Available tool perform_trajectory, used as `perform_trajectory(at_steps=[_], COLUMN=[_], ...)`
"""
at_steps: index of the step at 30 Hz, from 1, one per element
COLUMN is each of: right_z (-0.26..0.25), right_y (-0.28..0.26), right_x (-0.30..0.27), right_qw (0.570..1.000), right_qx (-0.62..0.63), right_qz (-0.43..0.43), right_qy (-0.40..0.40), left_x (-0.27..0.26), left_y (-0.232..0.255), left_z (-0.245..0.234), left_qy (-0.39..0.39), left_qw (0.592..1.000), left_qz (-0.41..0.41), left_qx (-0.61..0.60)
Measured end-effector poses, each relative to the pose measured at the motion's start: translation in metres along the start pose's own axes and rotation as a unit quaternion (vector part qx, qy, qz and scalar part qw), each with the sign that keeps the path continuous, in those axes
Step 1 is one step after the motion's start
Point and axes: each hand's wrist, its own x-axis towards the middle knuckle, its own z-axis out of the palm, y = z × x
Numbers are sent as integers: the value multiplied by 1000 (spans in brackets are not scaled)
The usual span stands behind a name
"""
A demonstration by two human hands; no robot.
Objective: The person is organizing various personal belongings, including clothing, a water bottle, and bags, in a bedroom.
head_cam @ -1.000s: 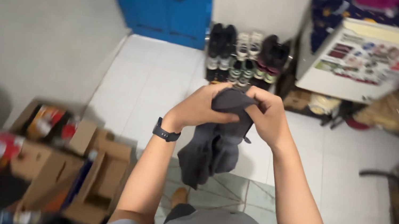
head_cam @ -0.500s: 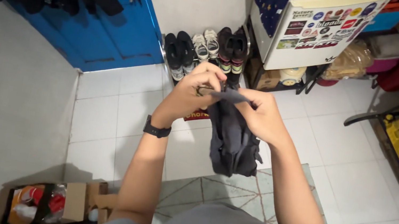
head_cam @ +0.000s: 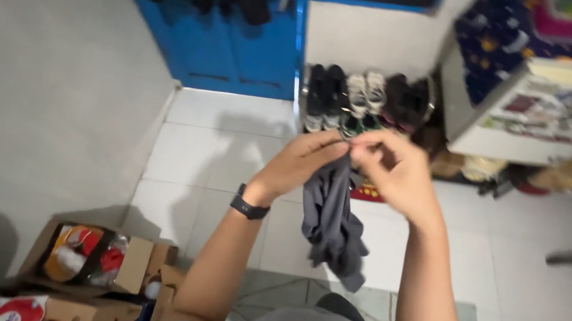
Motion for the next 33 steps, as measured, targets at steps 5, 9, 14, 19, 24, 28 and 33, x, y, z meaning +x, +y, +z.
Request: perform_trajectory(at_steps=[5, 9, 14, 19, 24, 28, 33], right_z=[41, 56, 82, 100, 130, 168, 223], right_y=[8, 50, 63, 71, 100, 87, 104], right_x=[46, 88, 159, 251, 333, 382, 442], right_qw=[985, 979, 979, 982, 979, 967, 970], right_qx=[107, 151, 133, 81, 47, 47, 44], right_qz=[99, 55, 51, 3, -42, -93, -32], right_qy=[-89, -126, -144, -168, -192, -233, -235], left_x=[0, 13, 34, 71, 80, 75, 76], left_y=[35, 32, 42, 42, 48, 41, 43], left_z=[-36, -75, -124, -196, -259, -313, -385], left_qy=[74, 97, 162, 220, 258, 265, 298], left_qw=[996, 992, 979, 960, 930, 942, 932], left_qz=[21, 22, 9, -27, 34, 56, 32], left_qx=[36, 78, 121, 170, 258, 197, 206])
